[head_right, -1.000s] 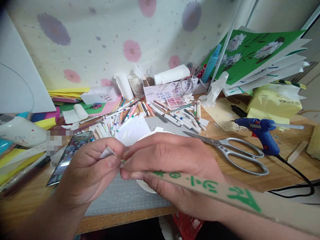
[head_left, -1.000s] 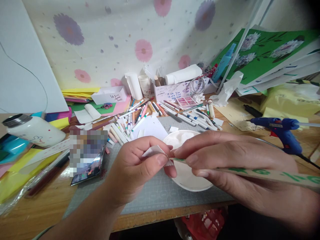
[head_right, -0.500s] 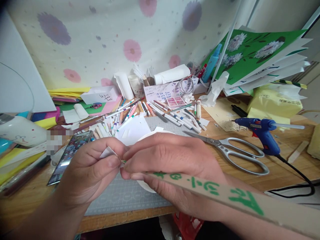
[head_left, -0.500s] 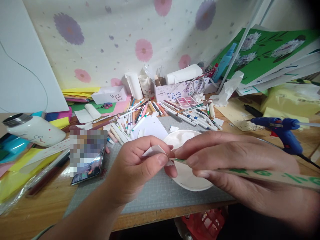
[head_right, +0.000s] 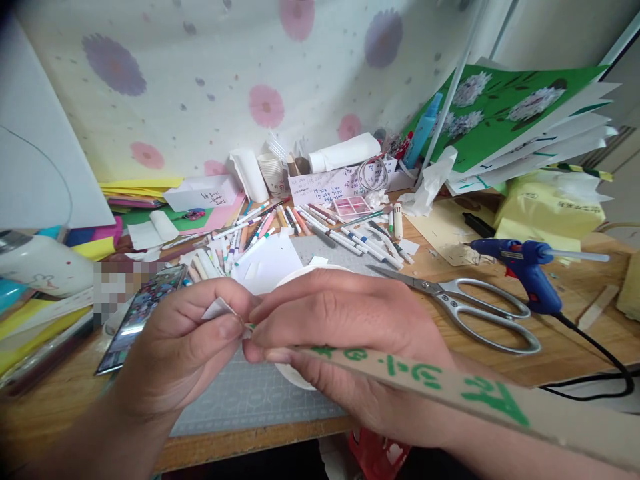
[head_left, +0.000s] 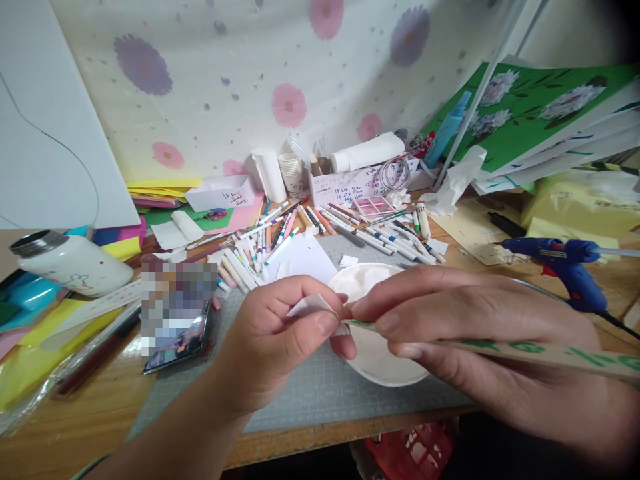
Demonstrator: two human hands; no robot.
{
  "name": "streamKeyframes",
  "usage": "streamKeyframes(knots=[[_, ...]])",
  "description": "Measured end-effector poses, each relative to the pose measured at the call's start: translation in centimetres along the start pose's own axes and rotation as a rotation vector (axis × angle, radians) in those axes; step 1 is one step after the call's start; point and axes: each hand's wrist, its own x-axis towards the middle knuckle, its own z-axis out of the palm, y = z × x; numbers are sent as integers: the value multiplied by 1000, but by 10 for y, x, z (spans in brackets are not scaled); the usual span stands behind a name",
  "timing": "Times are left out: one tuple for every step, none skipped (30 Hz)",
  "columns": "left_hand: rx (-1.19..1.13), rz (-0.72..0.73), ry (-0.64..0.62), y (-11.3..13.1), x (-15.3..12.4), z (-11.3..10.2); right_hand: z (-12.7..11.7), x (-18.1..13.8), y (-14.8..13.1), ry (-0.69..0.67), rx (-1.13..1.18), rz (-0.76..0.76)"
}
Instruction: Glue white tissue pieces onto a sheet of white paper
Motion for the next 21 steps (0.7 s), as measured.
streamKeyframes(knots=[[6,2,0,0,0,0,1,0,0,5,9,-9],[11,3,0,0,1,0,2,1,-1,3,17,-17],[13,3,1,0,1,0,3,1,-1,-2,24,-22],[11,3,1,0,1,0,3,2,-1,5,26,-19],[7,3,1,0,1,0,4,2,-1,10,28,-17],[2,2,-1,-1,1,0,4,2,-1,14,29,-15],[-1,-1,-4,-1,1,0,4,2,-1,17,29,-13],[-3,-4,-7,0,1,0,4,2,-1,16,27,-12],[-2,-7,-10,0,1,0,3,3,0,13,23,-12],[0,-8,-14,0,0,-1,3,3,0,3,20,-12],[2,-9,-16,0,0,-1,2,3,0,-6,19,-14],[3,-6,-20,0,0,-1,2,3,1,-7,17,-13],[3,-3,-21,0,0,-1,2,3,1,-12,19,-14],[2,0,-23,-1,0,-1,2,3,1,-13,21,-14],[2,1,-24,-1,-1,-1,2,3,1,-12,24,-15],[2,3,-23,-1,0,-1,3,3,1,-6,26,-16],[4,8,-22,-2,0,-2,3,3,0,-3,27,-15],[7,12,-22,-2,0,-2,3,3,0,4,27,-19],[9,16,-23,-2,0,-2,3,3,-1,10,26,-23],[11,19,-24,-2,0,-2,3,3,-2,11,26,-27],[13,18,-24,-2,0,-2,3,3,-2,14,29,-33]])
